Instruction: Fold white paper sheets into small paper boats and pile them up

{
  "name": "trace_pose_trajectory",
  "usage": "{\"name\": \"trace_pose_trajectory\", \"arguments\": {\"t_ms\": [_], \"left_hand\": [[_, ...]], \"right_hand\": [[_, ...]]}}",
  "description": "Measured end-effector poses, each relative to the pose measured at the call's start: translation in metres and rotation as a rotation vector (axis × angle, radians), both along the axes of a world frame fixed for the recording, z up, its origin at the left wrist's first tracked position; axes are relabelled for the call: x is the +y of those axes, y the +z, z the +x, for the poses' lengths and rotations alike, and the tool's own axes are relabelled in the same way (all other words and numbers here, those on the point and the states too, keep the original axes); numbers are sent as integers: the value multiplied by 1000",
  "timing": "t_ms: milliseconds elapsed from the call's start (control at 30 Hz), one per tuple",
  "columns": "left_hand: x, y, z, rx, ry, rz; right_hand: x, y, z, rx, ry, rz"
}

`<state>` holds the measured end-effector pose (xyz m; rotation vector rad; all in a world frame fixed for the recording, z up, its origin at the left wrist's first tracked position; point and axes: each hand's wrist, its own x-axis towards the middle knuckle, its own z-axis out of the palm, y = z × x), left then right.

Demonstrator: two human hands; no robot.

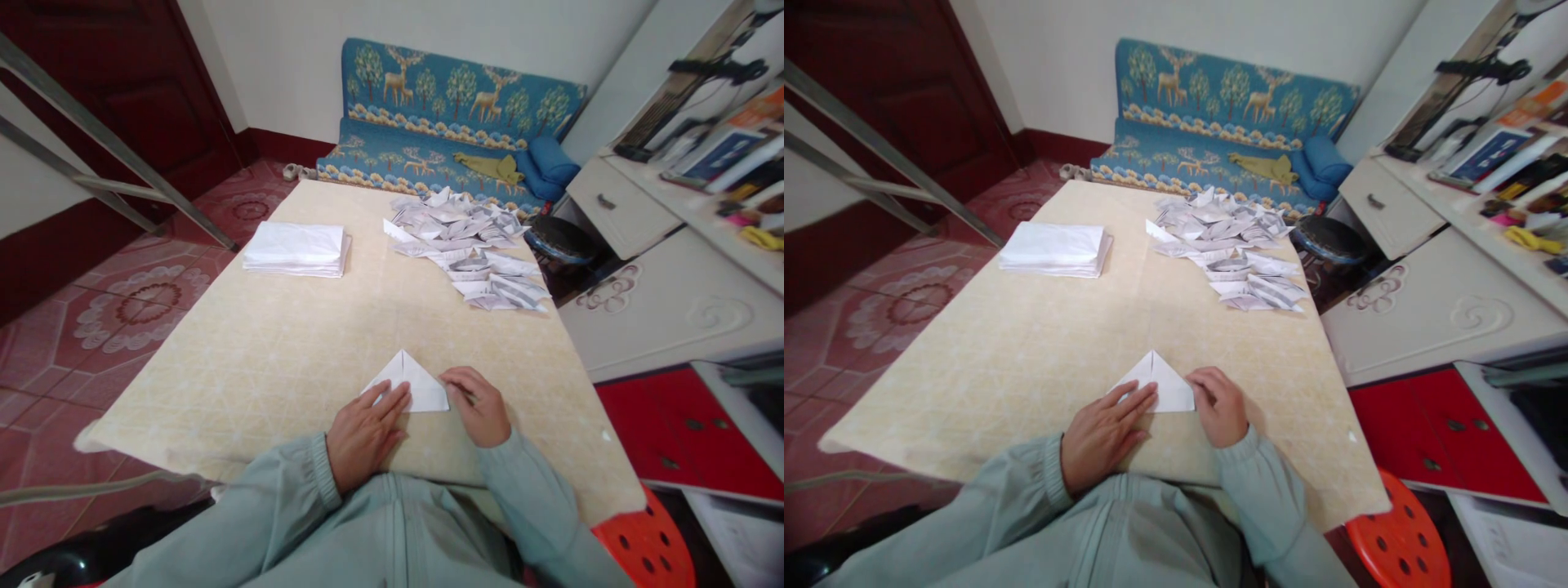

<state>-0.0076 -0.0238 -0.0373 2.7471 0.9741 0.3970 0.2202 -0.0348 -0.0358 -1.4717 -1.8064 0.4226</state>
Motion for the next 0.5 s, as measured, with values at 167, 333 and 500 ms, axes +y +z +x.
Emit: {"name": "trace_pose_trajectory", "arguments": {"t_ms": [167,333,500], "left_hand": [[-2,-2,2,51,-11,16],[-20,-15,20,144,91,82],[-24,-24,24,115,101,84]], "right_hand": [[-9,12,-1,-252,85,-8],[-8,5,-27,-562,362,-88],[32,-1,-39,-599,394,-71]]}}
